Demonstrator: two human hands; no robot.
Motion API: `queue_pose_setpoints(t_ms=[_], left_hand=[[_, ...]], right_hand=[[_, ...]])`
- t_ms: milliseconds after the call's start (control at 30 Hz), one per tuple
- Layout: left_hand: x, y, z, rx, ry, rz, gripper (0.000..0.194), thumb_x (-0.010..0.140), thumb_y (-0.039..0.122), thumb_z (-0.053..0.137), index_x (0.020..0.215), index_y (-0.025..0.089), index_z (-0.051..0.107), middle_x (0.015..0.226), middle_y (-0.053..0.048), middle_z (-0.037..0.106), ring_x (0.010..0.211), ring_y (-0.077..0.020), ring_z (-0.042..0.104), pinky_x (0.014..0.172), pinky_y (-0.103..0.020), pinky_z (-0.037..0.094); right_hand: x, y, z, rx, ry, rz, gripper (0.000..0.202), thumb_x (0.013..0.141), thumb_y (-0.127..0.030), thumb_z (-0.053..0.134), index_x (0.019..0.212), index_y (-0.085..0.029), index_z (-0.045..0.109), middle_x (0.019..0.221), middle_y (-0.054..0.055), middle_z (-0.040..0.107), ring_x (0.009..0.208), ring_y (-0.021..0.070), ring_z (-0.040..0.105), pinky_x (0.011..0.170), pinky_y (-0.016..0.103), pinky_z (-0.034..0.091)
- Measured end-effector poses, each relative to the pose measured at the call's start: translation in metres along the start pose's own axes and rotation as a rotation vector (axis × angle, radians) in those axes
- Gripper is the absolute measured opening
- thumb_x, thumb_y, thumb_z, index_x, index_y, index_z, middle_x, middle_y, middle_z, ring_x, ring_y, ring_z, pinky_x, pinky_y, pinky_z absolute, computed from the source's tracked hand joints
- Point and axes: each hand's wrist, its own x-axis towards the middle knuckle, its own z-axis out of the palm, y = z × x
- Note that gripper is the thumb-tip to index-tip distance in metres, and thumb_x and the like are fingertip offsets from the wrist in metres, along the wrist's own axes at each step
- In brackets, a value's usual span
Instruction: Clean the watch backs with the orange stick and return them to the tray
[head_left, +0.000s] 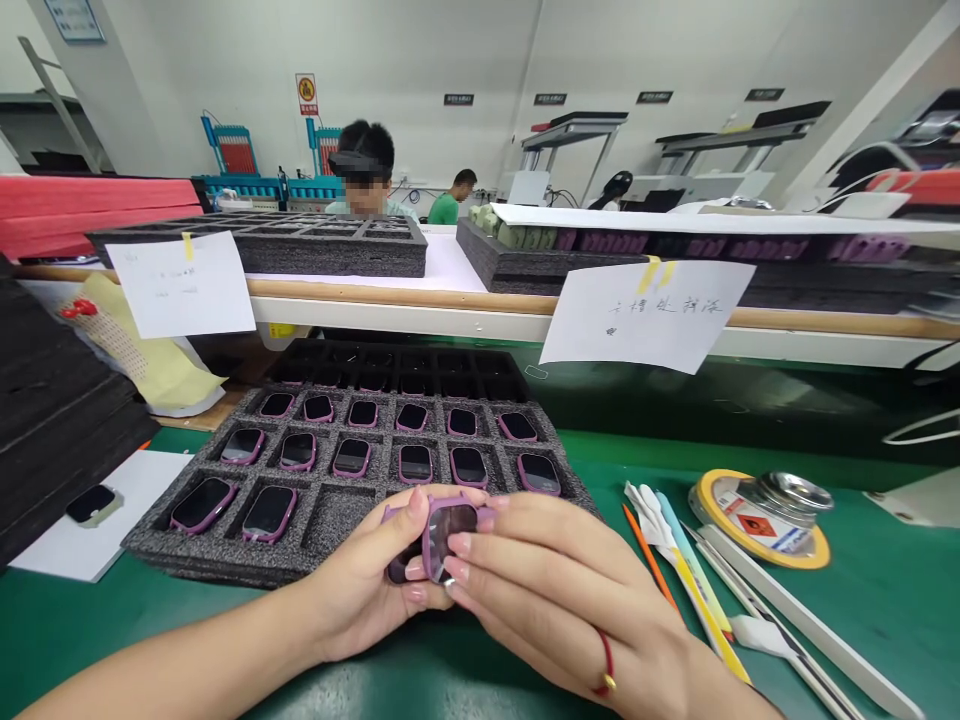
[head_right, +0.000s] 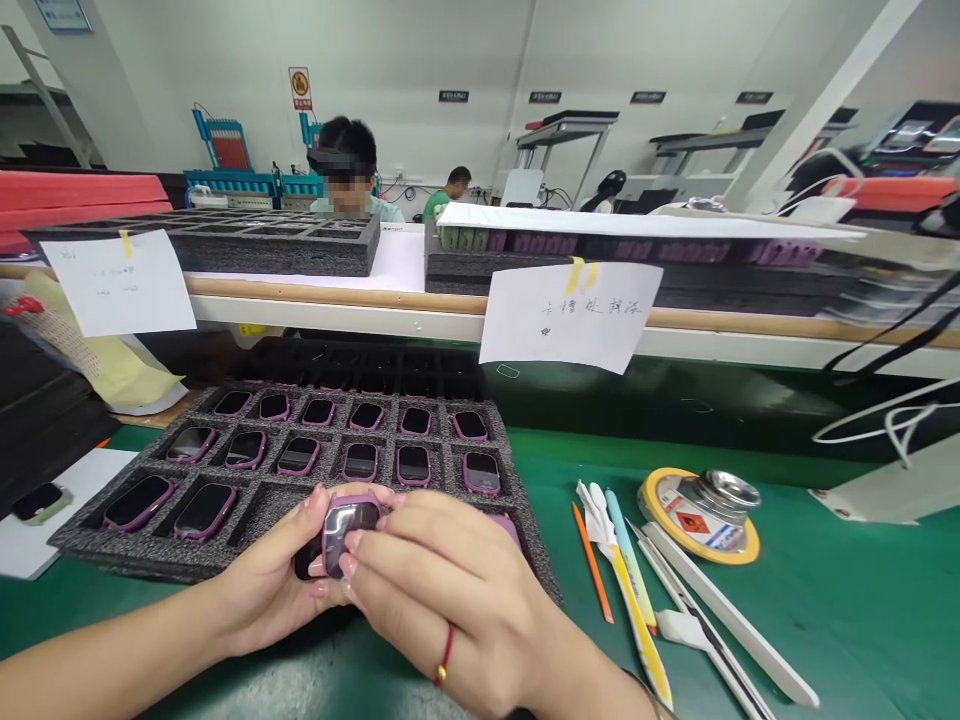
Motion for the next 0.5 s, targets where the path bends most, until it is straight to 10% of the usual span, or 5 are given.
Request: queue_pose_setpoints(t_ms=[167,500], left_hand=[[0.000,-0.003,0.003,0.056,-0.003,0.045,0.029,0.079,0.043,0.084,0.088,0.017,0.075,0.063,0.004,0.043,0.052,-0.0043,0.028,0.047,-0.012,0.027],[0.001,0.000,0.004,-0.023,0.067,0.018,0.041,0.071,0.052,0.087,0.079,0.013,0.075,0.054,0.005,0.040,0.048,-0.0044,0.024,0.044,-0.013,0.029]], right_hand=[[0.012,-0.003,0.013,0.127,-0.051,0.230,0.062,0.085,-0.037,0.079,0.137,-0.015,0.054,0.095,0.007,0.068,0.081,0.0211,0.062,0.070,0.037,0.056],[0.014,-0.003,0.013,0.309,0.071,0.327,0.057,0.074,-0.025,0.089,0.123,-0.023,0.060,0.102,0.003,0.071,0.088,0.0182,0.064,0.080,0.032,0.053]])
